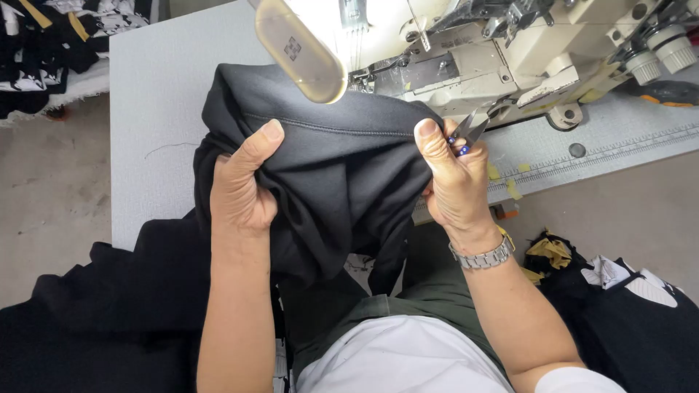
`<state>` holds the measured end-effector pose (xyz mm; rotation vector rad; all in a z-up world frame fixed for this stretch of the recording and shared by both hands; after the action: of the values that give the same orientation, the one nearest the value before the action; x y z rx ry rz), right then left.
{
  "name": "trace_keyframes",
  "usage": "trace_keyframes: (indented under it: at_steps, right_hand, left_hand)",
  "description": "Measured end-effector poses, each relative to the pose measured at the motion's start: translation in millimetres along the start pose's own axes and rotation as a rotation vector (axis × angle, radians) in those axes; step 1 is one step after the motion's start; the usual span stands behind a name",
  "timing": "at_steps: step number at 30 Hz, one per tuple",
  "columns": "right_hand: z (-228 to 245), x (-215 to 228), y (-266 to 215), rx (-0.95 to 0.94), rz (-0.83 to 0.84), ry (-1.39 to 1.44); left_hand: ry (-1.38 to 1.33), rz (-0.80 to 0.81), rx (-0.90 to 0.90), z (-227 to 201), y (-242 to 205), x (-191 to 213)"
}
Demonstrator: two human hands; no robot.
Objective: Trimming loose threads from black t-shirts using snips at a sewing workstation
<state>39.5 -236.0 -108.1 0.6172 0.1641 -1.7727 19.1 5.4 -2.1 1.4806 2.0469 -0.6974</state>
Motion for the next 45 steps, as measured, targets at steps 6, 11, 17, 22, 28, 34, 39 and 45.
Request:
trace_keyframes:
  at_steps: [6, 11, 17, 22, 28, 34, 39, 45]
  right_hand:
    - [9, -11, 2, -0.042, -0.026, 0.095]
    - [29, -22, -5, -0.098, -0.092, 0.122]
    - [29, -16, -2, -0.126, -0.121, 0.114]
    - [37, -15, -1, -0.093, -0.098, 0.054]
    - [62, -20, -11, -0.012, -0.065, -0.026]
    - [57, -10, 1, -0.036, -0.014, -0.082]
    - [42, -3, 3, -0.155, -0.075, -0.079]
    - [43, 0, 2, -0.244, -0.086, -0.117]
  left_hand:
    - [0.041, -0.021, -0.035, -6, -18, -16]
    - [0.098, -0.016, -0.055, -4, -19, -19]
    - [0.101, 0.01, -0.067, -2, -20, -17]
    - [0.113, 0.012, -0.094, -6, -25, -20]
    - [0.103, -0.063, -0.113, 0, -17, -2]
    - [0.09, -0.068, -0.137, -5, -26, -16]
    - [0.251, 0.076, -0.138, -2, -33, -23]
    - [0.317, 0.048, -0.126, 8, -41, -25]
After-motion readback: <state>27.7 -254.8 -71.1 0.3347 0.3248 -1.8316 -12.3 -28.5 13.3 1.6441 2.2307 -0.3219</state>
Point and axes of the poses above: each hand's wrist, its own y-axis towards the middle knuckle, its own x-axis out of the back of the hand, z = x × y, the point moved 2 cm from there along y, towards the middle knuckle
